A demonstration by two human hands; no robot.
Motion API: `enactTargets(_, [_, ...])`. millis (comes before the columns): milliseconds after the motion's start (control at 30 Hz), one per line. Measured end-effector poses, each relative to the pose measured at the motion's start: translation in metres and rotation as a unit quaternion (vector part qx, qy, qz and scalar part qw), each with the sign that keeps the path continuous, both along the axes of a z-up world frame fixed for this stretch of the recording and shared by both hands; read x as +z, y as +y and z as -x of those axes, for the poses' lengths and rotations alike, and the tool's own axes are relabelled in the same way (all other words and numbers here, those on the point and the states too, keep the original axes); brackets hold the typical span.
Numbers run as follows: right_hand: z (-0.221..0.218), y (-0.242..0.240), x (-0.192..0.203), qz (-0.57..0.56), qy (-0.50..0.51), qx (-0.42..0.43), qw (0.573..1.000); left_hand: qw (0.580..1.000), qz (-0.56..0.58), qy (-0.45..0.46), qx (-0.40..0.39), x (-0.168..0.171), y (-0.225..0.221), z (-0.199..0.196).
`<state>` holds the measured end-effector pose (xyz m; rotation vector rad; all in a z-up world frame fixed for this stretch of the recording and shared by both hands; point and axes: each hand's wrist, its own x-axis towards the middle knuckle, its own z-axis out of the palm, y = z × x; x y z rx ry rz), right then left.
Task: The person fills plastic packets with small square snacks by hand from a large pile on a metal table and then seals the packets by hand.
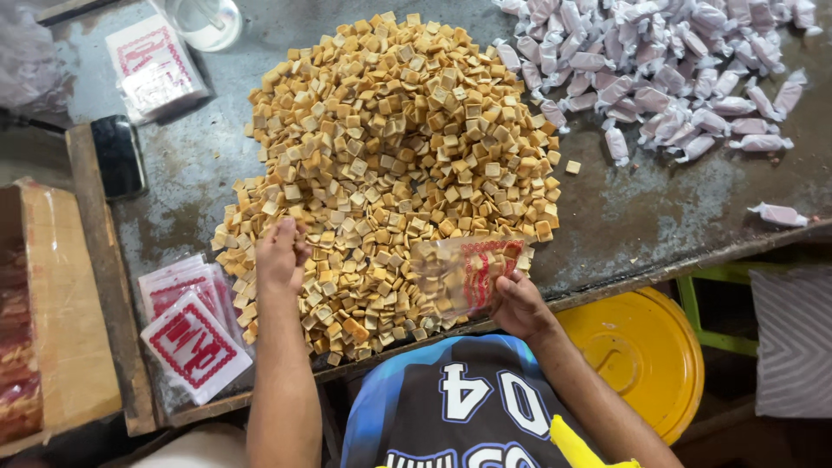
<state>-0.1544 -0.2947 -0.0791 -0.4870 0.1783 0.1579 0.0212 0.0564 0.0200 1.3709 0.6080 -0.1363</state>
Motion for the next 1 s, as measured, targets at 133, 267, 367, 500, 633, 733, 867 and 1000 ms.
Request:
enactTargets(133, [-0.008, -0.003, 0.030, -0.005, 0.008, 0.012, 1.000, 0.997, 0.079, -0.004, 0.012, -0.015, 0.003, 0.024])
enactTargets(267, [-0.018, -0.013, 0.035, -0.035, -0.002, 0.027, 0.999, 0.997, 0.077, -0.009, 0.025, -0.033, -0.003, 0.034])
enactTargets(367, [-0.019, -0.021, 0.026, -0.054, -0.014, 0.046, 0.997, 0.998, 0.053, -0.014, 0.015, -0.044, -0.004, 0.042])
enactTargets(500, [-0.020, -0.023, 0.035, -0.057, -0.015, 0.053, 0.997, 0.923, -0.341, 0.102, -0.144, -0.025, -0.011, 0.047])
enactTargets(633, [-0.013, -0.032, 0.001, -0.055, -0.010, 0.052, 0.997, 0.829, -0.523, 0.093, -0.172, -0.075, -0.008, 0.051])
enactTargets(733, [-0.011, -0.037, -0.014, -0.063, -0.010, 0.055, 0.996, 0.806, -0.558, 0.058, -0.187, -0.074, -0.022, 0.056])
enactTargets(867, [-0.007, -0.031, -0.021, -0.061, -0.006, 0.051, 0.997, 0.797, -0.549, 0.022, -0.249, -0.052, -0.048, 0.063])
enactTargets(1000, [-0.006, -0.021, -0.017, -0.057, -0.005, 0.045, 0.997, 0.781, -0.561, 0.001, -0.275, -0.060, -0.051, 0.060])
